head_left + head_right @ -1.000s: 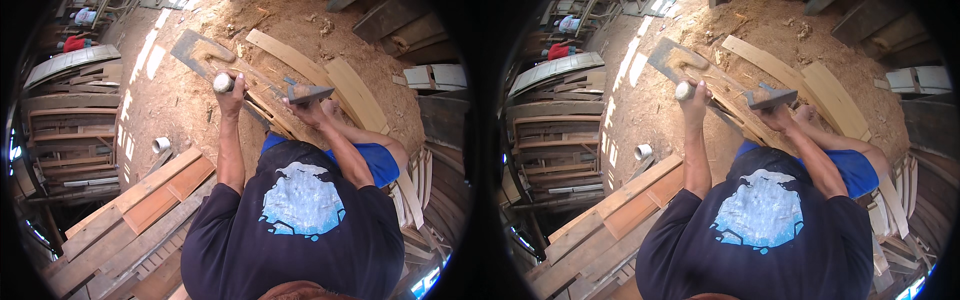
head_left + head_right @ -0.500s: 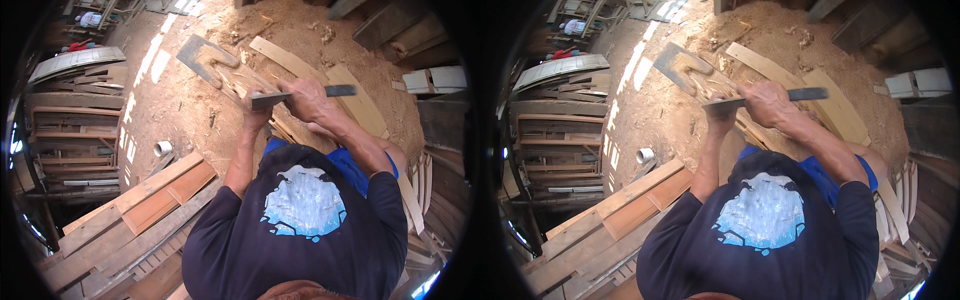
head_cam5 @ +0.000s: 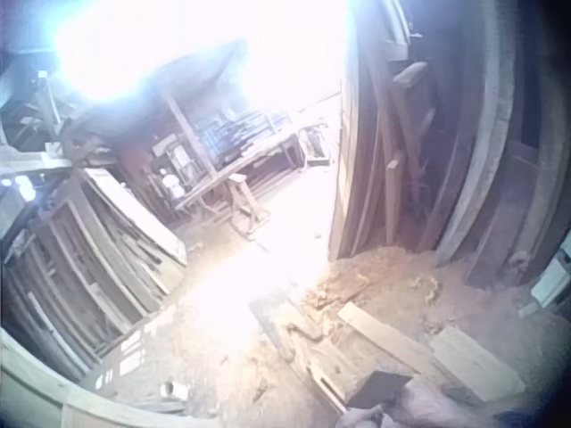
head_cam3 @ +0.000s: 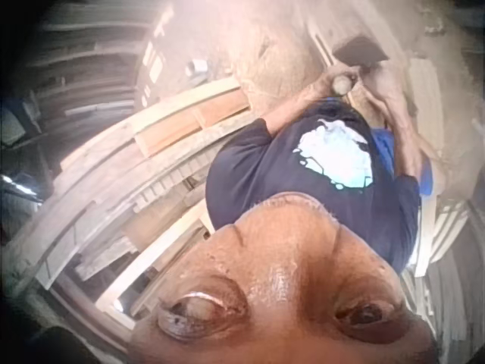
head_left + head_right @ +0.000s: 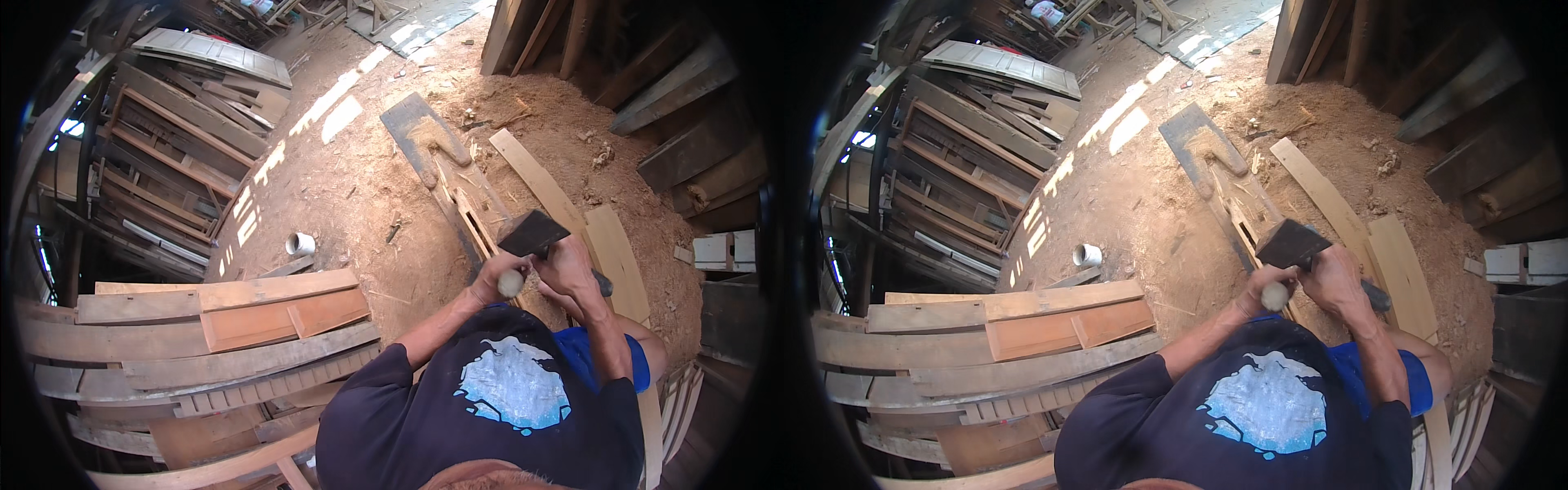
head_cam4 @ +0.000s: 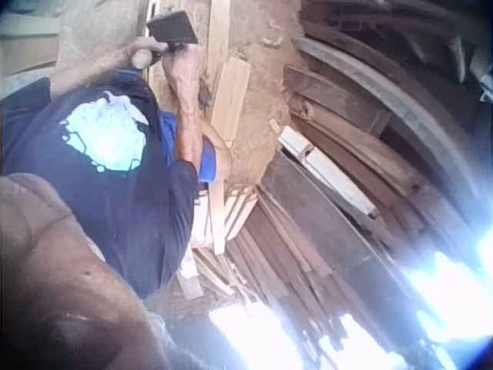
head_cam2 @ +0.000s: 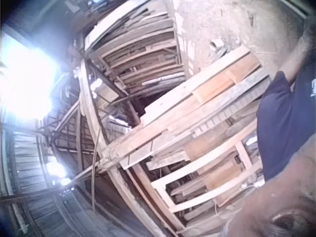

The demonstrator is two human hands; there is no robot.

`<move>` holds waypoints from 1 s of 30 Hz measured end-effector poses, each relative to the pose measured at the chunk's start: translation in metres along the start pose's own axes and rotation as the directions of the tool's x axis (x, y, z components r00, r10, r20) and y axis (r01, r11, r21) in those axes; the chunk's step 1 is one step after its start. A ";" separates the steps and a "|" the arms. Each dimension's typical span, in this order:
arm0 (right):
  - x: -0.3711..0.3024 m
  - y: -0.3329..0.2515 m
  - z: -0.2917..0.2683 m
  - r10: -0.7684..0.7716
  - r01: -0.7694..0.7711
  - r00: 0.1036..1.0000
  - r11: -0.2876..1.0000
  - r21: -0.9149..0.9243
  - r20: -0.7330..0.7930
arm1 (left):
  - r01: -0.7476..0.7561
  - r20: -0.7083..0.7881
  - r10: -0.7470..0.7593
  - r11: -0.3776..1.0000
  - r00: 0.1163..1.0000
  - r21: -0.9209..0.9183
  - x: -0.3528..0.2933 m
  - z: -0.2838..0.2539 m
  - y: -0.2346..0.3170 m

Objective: The person sits on the floor and uses a chisel and mallet to carve a groove into a wooden plank. They repeatedly strike the chisel to remove wood shavings and shape the plank.

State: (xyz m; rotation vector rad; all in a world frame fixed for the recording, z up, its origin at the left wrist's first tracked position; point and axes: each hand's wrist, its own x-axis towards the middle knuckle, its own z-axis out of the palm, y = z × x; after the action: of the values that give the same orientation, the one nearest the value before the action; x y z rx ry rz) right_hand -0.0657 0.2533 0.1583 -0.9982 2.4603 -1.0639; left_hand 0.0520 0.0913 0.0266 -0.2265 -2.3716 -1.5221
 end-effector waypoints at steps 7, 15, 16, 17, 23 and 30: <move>-0.016 0.017 0.003 0.262 -0.198 0.964 0.806 0.558 -0.036 | -0.256 0.221 0.208 0.942 0.953 0.216 -0.010 0.024 0.020; -0.046 0.043 0.004 0.319 -0.222 0.942 0.825 0.520 -0.104 | 0.224 -0.149 -0.225 0.974 0.963 -0.027 0.024 -0.011 0.039; -0.052 0.044 0.005 0.381 -0.272 0.921 0.773 0.573 -0.077 | 0.092 -0.032 -0.091 0.995 0.995 0.041 0.020 -0.005 0.034; -0.057 0.046 0.007 0.439 -0.318 0.897 0.716 0.622 -0.046 | -0.049 0.090 0.041 0.995 0.995 0.090 0.012 0.005 0.026; -0.075 0.071 0.017 0.469 -0.371 0.883 0.679 0.633 0.014 | -0.356 0.339 0.253 0.889 0.906 0.287 -0.019 0.032 0.022; -0.081 0.080 0.016 0.536 -0.373 0.843 0.645 0.667 -0.046 | -0.012 0.150 -0.007 0.992 0.989 0.126 0.027 -0.012 0.038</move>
State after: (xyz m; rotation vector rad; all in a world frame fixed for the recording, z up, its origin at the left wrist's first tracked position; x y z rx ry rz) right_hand -0.0387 0.3399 0.0878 -0.0099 2.0477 -1.7158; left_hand 0.0403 0.0961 0.0730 -0.3245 -2.5725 -1.3922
